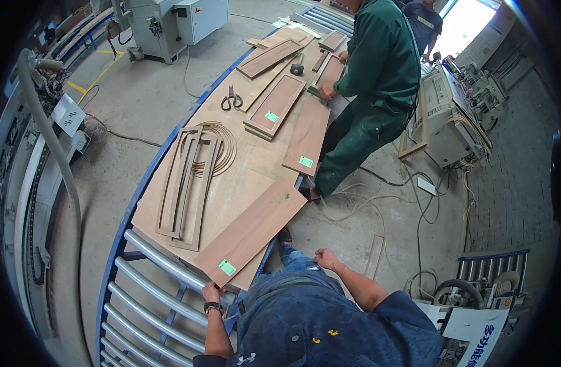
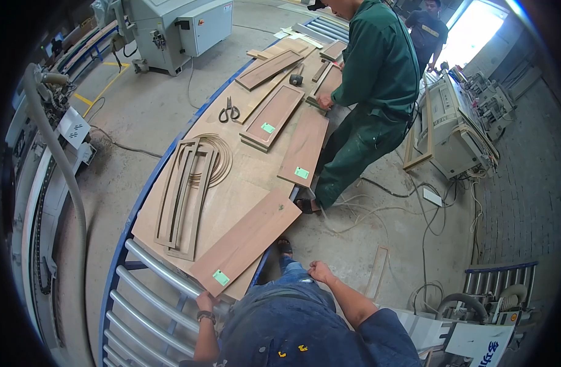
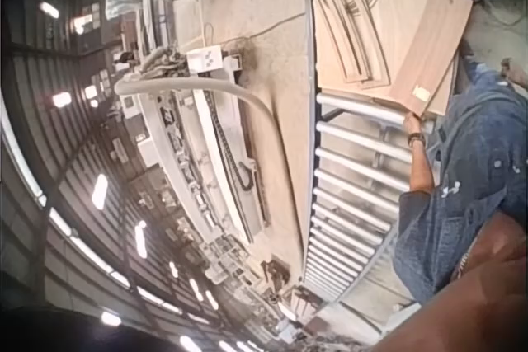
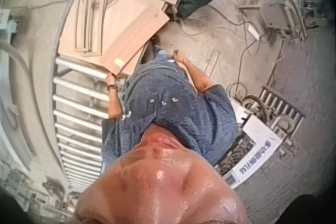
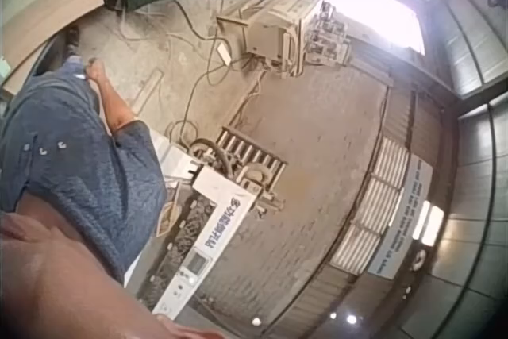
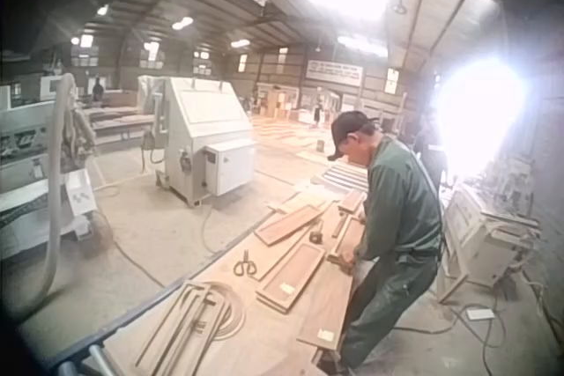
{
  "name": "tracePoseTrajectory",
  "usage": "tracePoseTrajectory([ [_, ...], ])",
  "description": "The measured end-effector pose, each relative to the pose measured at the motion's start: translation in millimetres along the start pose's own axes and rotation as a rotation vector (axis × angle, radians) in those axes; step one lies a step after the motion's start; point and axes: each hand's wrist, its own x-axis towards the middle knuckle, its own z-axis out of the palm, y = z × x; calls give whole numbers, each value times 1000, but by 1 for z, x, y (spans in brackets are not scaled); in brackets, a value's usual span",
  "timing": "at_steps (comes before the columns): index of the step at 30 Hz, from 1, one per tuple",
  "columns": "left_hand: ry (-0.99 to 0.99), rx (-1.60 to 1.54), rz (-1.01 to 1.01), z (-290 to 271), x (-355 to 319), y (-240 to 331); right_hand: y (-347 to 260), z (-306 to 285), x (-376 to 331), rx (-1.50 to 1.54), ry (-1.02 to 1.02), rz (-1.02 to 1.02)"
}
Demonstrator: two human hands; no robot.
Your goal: Sorting and moving wooden board components from a conveyor belt on a factory floor.
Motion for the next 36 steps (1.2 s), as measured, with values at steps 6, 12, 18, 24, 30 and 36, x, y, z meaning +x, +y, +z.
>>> tracePoseTrajectory([
  [6, -6, 71, -21, -2, 3, -2, -10, -5, -2, -36, 0, -3],
  [12, -5, 114, -12, -2, 2, 0, -9, -6, -2, -41, 20, -12],
  [18, -35, -57, -111, -4, 6, -4, -17, -7, -6, -36, 17, -2],
  [24, -8, 79, 1, -3, 5, -7, -8, -4, -4, -23, 4, 7],
  [30, -4, 125, 41, -4, 6, -9, -13, -7, -7, 11, -22, 20],
  [36, 16, 69, -19, -1, 4, -5, -12, -6, -6, -7, -23, 13],
])
